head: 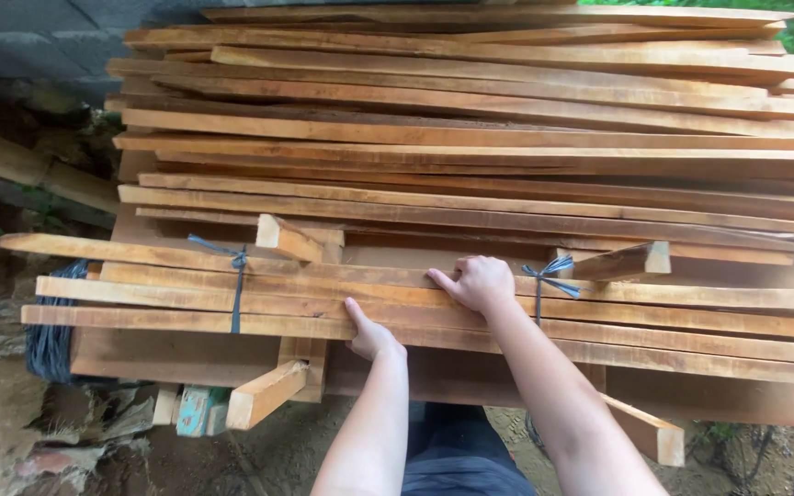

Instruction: The person stacks long wooden planks on a wooden frame and secures them into bundles using black straps. They tie knots to fasten the straps around the wood and then lift the completed bundles to place them on a larger stack nearby.

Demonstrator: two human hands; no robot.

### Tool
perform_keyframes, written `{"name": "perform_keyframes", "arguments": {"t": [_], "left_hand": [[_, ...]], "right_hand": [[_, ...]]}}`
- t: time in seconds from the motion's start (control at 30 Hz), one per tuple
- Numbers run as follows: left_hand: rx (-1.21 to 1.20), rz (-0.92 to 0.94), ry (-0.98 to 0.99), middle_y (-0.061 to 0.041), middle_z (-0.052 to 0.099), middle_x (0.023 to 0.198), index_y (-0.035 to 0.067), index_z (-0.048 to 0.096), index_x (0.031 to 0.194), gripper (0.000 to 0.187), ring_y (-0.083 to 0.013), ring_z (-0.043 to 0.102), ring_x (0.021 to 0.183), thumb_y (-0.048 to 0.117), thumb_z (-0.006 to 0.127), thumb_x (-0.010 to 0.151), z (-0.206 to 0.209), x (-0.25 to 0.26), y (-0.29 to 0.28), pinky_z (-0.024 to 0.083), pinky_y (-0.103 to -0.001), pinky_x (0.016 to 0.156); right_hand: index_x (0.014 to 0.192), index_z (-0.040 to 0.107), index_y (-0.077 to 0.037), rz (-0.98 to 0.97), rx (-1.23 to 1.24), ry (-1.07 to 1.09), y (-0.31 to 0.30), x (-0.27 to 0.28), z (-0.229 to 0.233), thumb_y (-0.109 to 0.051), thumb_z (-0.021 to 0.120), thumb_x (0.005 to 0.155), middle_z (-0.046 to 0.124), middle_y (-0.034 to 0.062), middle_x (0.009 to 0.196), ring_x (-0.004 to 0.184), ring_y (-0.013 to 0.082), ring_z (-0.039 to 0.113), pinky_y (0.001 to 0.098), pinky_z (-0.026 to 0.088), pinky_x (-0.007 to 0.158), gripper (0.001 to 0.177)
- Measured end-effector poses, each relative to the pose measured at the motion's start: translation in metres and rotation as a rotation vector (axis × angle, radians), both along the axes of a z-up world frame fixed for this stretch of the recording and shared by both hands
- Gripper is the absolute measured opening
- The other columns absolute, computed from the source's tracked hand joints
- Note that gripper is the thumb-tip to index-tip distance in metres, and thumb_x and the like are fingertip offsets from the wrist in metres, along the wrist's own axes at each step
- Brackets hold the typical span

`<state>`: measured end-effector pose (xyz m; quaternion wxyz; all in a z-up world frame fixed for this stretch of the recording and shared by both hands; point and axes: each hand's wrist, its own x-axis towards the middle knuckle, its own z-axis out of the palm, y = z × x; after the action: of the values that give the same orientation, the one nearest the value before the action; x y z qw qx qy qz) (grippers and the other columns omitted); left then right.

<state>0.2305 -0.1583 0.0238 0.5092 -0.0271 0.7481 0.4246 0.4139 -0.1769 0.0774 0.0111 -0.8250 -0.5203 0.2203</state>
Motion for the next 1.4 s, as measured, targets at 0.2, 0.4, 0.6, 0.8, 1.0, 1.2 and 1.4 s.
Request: {"name": "perform_keyframes", "arguments": {"t": [0.2, 0.4, 0.6, 0.8, 1.0, 1.2, 1.4], "left_hand": [[0.036, 0.050, -0.017, -0.022, 0.055, 0.143, -0.004, 0.031, 0.148, 0.100, -0.0328, 0.063, 0.125, 0.059, 0.074, 0.082, 0.008, 0.003, 0.004, 0.058, -0.044, 0.102], [0.031, 0.050, 0.001, -0.021, 0.055, 0.144, -0.002, 0.031, 0.149, 0.099, -0.0322, 0.061, 0.126, 0.060, 0.072, 0.084, 0.011, 0.007, 0.003, 0.054, -0.044, 0.105], [0.159, 0.055, -0.057, -0.022, 0.065, 0.141, -0.012, 0.048, 0.145, 0.100, -0.0327, 0.069, 0.120, 0.061, 0.074, 0.082, -0.013, 0.011, 0.013, 0.059, -0.045, 0.101], [0.103, 0.120, -0.073, -0.017, 0.040, 0.160, 0.005, 0.021, 0.159, 0.107, -0.0329, 0.044, 0.145, 0.063, 0.069, 0.083, -0.008, -0.002, -0.006, 0.038, -0.048, 0.119], [0.159, 0.081, -0.217, -0.014, 0.019, 0.170, 0.019, 0.011, 0.165, 0.107, -0.0345, 0.023, 0.155, 0.079, 0.046, 0.084, -0.008, -0.004, -0.010, 0.019, -0.056, 0.125], [0.064, 0.064, -0.167, -0.014, 0.021, 0.171, 0.016, 0.015, 0.165, 0.107, -0.0331, 0.023, 0.157, 0.082, 0.049, 0.088, -0.037, -0.015, -0.010, 0.018, -0.053, 0.127], [0.113, -0.131, -0.310, -0.007, 0.020, 0.171, 0.025, 0.014, 0.165, 0.105, -0.0284, 0.019, 0.157, 0.080, 0.047, 0.082, -0.045, -0.050, -0.001, 0.012, -0.053, 0.126]], "right_hand": [[0.087, 0.081, -0.012, 0.014, -0.073, 0.049, 0.006, 0.007, -0.005, -0.083, 0.048, 0.084, 0.077, 0.0121, 0.084, 0.086, 0.0293, 0.076, 0.0402, 0.060, 0.083, 0.079], [0.086, 0.082, -0.011, 0.027, -0.098, 0.108, 0.009, 0.015, -0.006, -0.084, 0.049, 0.083, 0.077, 0.0125, 0.087, 0.089, 0.0296, 0.074, 0.0409, 0.059, 0.084, 0.081], [0.096, 0.083, -0.011, 0.109, -0.238, 0.257, 0.023, 0.034, -0.001, -0.089, 0.046, 0.079, 0.077, 0.0172, 0.102, 0.098, 0.0334, 0.074, 0.0424, 0.058, 0.093, 0.088], [0.118, 0.080, -0.011, 0.148, -0.480, 0.518, 0.034, 0.041, -0.042, -0.093, 0.032, 0.075, 0.073, 0.0208, 0.126, 0.121, 0.0390, 0.066, 0.0468, 0.049, 0.108, 0.104], [0.140, 0.066, -0.007, 0.088, -0.700, 0.586, 0.046, 0.044, -0.044, -0.098, 0.034, 0.069, 0.056, 0.0192, 0.151, 0.143, 0.0393, 0.048, 0.0479, 0.037, 0.118, 0.119], [0.148, 0.053, -0.001, 0.181, -0.754, 0.627, 0.047, 0.049, -0.075, -0.097, 0.056, 0.057, 0.050, 0.0221, 0.156, 0.146, 0.0380, 0.046, 0.0475, 0.035, 0.121, 0.133], [0.157, 0.036, -0.003, 0.170, -0.757, 0.639, 0.044, 0.056, -0.087, -0.091, 0.069, 0.057, 0.032, 0.0208, 0.165, 0.154, 0.0366, 0.030, 0.0493, 0.025, 0.126, 0.138]]}}
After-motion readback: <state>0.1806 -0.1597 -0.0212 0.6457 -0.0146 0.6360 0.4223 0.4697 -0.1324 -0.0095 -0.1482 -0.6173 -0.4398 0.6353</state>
